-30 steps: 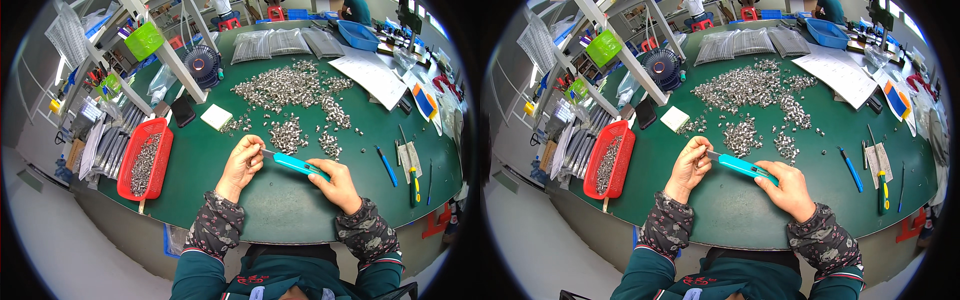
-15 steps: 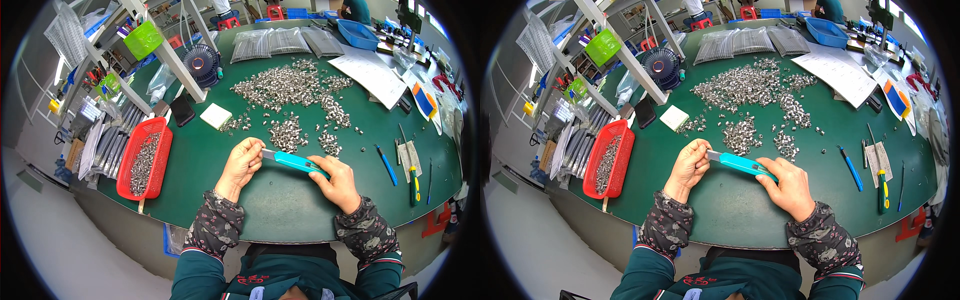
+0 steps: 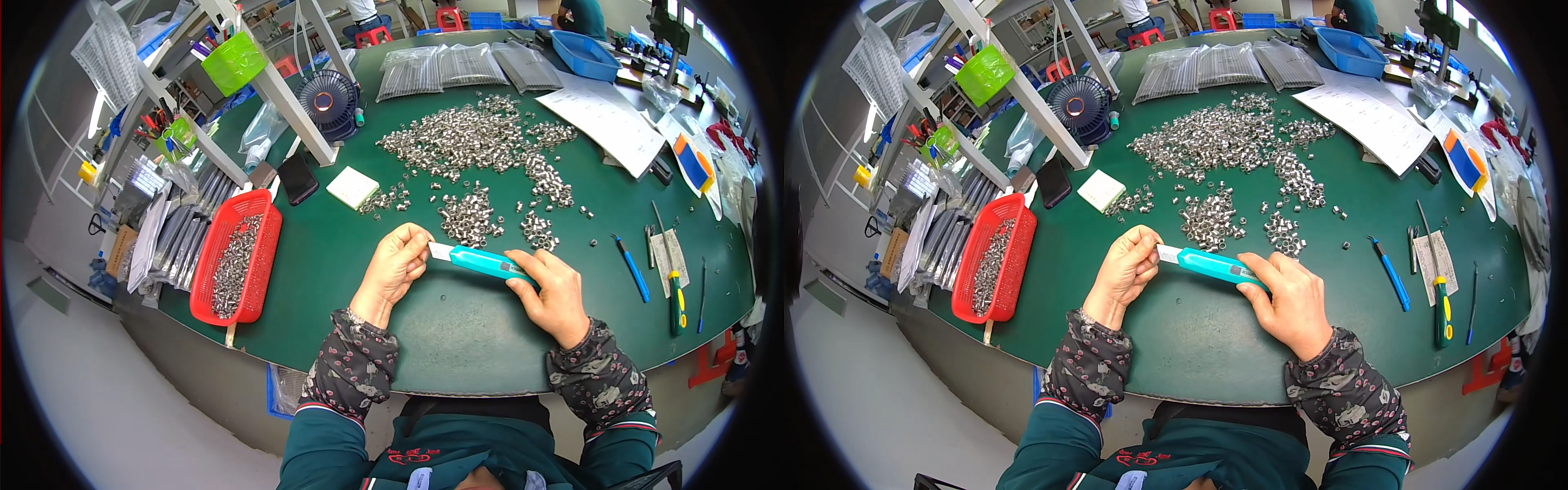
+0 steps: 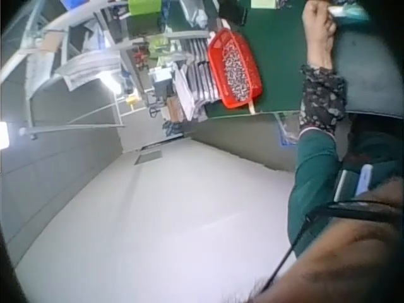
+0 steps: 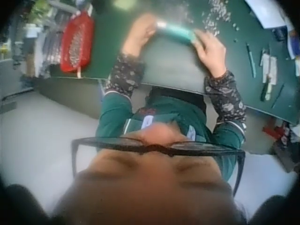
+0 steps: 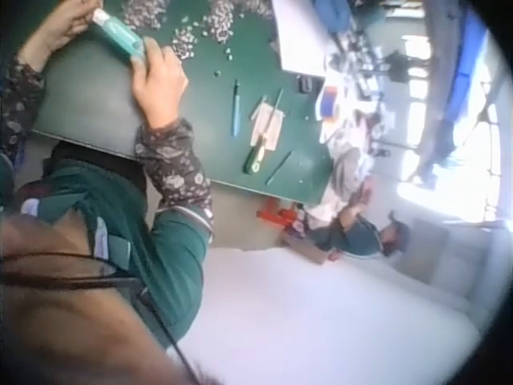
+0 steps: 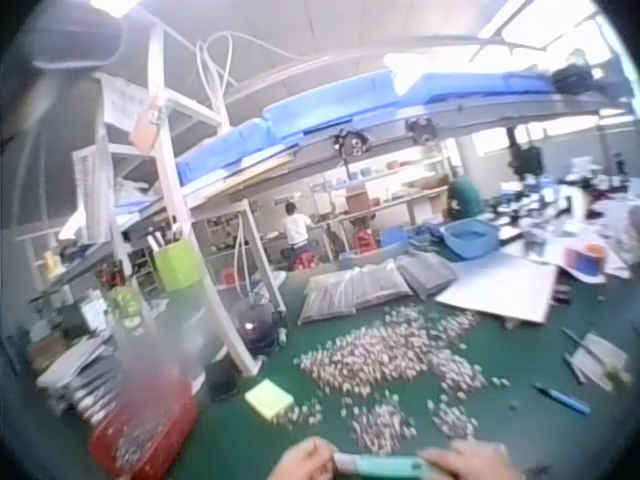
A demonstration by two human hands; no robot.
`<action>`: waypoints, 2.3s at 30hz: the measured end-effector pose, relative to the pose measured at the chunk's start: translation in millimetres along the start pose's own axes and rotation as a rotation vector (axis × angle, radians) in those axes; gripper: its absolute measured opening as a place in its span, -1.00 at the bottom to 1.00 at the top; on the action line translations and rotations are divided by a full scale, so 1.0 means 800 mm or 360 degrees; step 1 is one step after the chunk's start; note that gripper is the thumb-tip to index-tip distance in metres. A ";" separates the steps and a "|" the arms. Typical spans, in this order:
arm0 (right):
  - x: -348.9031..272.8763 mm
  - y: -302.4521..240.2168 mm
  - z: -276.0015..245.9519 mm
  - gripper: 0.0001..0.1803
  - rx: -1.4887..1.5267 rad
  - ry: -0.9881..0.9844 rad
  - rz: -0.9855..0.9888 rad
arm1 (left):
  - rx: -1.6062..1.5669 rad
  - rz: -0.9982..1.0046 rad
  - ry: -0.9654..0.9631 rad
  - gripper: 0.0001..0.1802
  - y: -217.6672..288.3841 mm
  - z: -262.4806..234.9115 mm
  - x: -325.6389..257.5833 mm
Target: The worker is using a utility knife to scrape or clean small metal components on a workbench.
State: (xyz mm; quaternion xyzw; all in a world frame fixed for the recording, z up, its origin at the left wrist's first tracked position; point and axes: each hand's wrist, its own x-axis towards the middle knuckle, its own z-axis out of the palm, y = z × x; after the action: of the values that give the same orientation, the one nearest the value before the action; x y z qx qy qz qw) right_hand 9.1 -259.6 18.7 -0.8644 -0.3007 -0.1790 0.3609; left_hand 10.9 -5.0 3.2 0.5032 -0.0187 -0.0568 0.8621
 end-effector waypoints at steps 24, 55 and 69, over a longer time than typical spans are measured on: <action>-0.003 0.005 0.001 -0.64 -0.0172 -0.0283 -0.0341 | -0.0072 0.0032 0.0252 -0.72 0.004 0.000 0.003; 0.000 0.009 0.004 -0.66 0.0533 -0.0165 0.0163 | -0.0064 0.0040 0.0064 -0.83 -0.002 0.002 0.003; 0.006 0.007 -0.003 -0.67 0.0476 0.0171 -0.0064 | -0.0026 -0.0137 0.0150 -0.70 -0.003 -0.006 0.003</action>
State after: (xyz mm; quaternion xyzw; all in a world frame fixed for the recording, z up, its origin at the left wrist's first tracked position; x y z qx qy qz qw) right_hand 15.8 -262.9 19.8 -0.7841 -0.3215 -0.1854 0.4975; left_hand 13.6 -2.3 -1.5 0.4987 0.0440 -0.0703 0.8628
